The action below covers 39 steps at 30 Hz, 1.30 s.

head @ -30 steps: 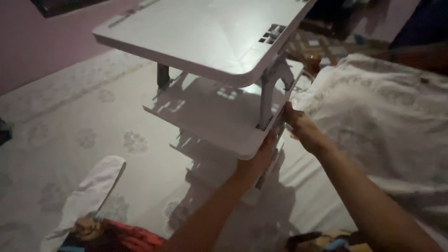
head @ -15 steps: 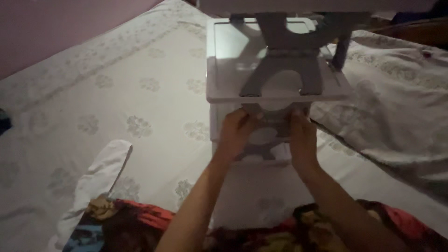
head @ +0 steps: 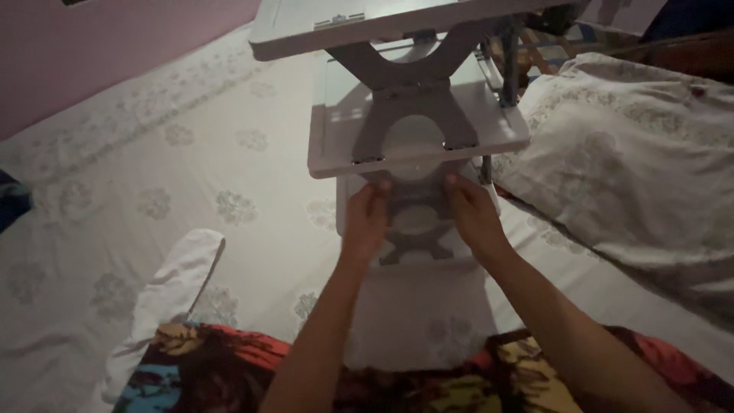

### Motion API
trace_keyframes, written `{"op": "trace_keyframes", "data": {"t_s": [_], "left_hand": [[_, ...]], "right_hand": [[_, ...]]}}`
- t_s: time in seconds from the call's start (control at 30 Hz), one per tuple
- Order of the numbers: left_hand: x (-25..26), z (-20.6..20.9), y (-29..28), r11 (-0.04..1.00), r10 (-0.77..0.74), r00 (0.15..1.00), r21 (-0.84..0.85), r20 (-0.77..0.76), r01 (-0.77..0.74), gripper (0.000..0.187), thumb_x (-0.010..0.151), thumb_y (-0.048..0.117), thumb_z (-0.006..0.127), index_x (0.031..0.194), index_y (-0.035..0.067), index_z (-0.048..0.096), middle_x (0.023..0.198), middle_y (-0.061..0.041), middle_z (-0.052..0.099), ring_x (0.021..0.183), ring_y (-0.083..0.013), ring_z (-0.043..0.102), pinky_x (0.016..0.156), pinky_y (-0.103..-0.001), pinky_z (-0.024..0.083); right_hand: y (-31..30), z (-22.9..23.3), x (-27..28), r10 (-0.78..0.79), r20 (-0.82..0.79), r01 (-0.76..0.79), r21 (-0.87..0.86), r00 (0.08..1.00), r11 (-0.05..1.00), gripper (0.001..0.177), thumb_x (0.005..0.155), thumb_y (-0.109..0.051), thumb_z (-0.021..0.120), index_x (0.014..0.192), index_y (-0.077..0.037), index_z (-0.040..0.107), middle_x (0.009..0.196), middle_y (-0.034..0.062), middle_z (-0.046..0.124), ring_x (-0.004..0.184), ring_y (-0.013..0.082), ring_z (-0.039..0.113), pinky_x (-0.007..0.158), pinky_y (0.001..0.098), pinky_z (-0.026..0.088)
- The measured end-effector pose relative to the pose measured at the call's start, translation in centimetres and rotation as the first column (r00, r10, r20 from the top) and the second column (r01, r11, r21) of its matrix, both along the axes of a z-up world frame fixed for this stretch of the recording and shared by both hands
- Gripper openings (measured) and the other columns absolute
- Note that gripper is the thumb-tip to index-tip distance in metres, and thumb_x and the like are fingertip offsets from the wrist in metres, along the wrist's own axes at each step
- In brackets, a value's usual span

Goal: The person assembles a white plastic multi-tiered storage rack on a bed. They insert and secure the side support frames into the shelves, then attach the top lid to complete the structure.

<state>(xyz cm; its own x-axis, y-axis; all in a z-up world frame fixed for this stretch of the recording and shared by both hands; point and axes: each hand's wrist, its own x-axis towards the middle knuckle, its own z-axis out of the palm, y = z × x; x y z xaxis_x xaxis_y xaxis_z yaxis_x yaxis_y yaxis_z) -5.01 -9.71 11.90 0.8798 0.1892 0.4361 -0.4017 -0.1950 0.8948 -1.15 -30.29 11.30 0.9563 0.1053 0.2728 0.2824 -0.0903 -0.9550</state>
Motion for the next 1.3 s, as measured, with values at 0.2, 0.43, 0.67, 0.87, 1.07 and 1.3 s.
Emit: {"op": "trace_keyframes", "data": {"t_s": [0.2, 0.43, 0.67, 0.87, 1.07, 1.3], "left_hand": [[0.8, 0.8, -0.5, 0.999, 0.029, 0.978, -0.032, -0.206, -0.036, 0.048, 0.105, 0.044, 0.049, 0.098, 0.002, 0.069, 0.073, -0.003, 0.062, 0.065, -0.0134, 0.055, 0.06, -0.032, 0.046], [-3.2, 1.9, -0.4, 0.995, 0.067, 0.996, -0.076, -0.066, -0.072, 0.044, 0.102, 0.039, 0.055, 0.122, 0.0, 0.064, 0.109, -0.007, 0.069, 0.101, -0.019, 0.066, 0.084, -0.034, 0.055], [-9.7, -9.6, -4.2, 0.94, 0.331, 0.919, -0.01, -0.214, -0.341, 0.051, 0.102, 0.025, 0.065, 0.137, -0.008, 0.048, 0.132, -0.021, 0.054, 0.123, -0.0312, 0.053, 0.096, -0.039, 0.049], [-2.5, -14.2, -2.7, 0.991, 0.05, 0.962, -0.103, -0.269, -0.081, 0.046, 0.109, 0.039, 0.05, 0.123, -0.003, 0.06, 0.102, -0.011, 0.059, 0.09, -0.0209, 0.059, 0.076, -0.037, 0.051], [-1.4, -14.3, -1.1, 1.0, 0.006, 0.95, -0.017, -0.312, -0.012, 0.054, 0.108, 0.045, 0.038, 0.101, -0.002, 0.065, 0.078, -0.005, 0.063, 0.072, -0.0165, 0.059, 0.069, -0.035, 0.05], [-0.9, -14.8, -3.1, 0.989, 0.118, 0.846, -0.019, -0.519, -0.15, 0.062, 0.109, 0.051, 0.034, 0.086, 0.0, 0.06, 0.071, -0.007, 0.056, 0.063, -0.0199, 0.05, 0.061, -0.041, 0.047]], "right_hand": [[0.7, 1.5, 0.8, 0.003, -0.053, -0.001, 0.035, 0.999, 0.999, 0.053, 0.106, -0.043, 0.054, 0.114, 0.006, 0.07, 0.098, 0.0071, 0.07, 0.092, 0.0145, 0.062, 0.083, 0.0301, 0.051], [-0.5, 3.7, -2.1, 0.001, -0.02, -0.003, -0.089, 1.0, 0.996, 0.046, 0.104, -0.039, 0.055, 0.127, 0.0, 0.064, 0.115, 0.0055, 0.071, 0.107, 0.0163, 0.065, 0.093, 0.03, 0.048], [-5.4, -6.8, -6.0, -0.122, -0.171, 0.097, -0.145, 0.978, 0.985, 0.044, 0.106, -0.036, 0.053, 0.124, 0.003, 0.066, 0.116, 0.0131, 0.069, 0.108, 0.025, 0.063, 0.096, 0.0372, 0.049], [-3.2, -15.3, -0.7, 0.044, -0.208, -0.08, -0.171, 0.977, 0.982, 0.052, 0.114, -0.045, 0.037, 0.134, 0.0, 0.053, 0.124, 0.01, 0.063, 0.117, 0.0227, 0.057, 0.099, 0.0382, 0.043], [-1.7, -13.9, -1.0, -0.053, -0.214, -0.011, -0.286, 0.975, 0.958, 0.063, 0.108, -0.049, 0.033, 0.111, 0.003, 0.068, 0.093, 0.0141, 0.071, 0.086, 0.0252, 0.066, 0.081, 0.0411, 0.051], [-2.2, -14.6, 1.1, -0.076, -0.176, 0.024, -0.28, 0.981, 0.96, 0.07, 0.108, -0.056, 0.039, 0.107, 0.007, 0.07, 0.09, 0.014, 0.071, 0.084, 0.022, 0.064, 0.079, 0.037, 0.051]]}}
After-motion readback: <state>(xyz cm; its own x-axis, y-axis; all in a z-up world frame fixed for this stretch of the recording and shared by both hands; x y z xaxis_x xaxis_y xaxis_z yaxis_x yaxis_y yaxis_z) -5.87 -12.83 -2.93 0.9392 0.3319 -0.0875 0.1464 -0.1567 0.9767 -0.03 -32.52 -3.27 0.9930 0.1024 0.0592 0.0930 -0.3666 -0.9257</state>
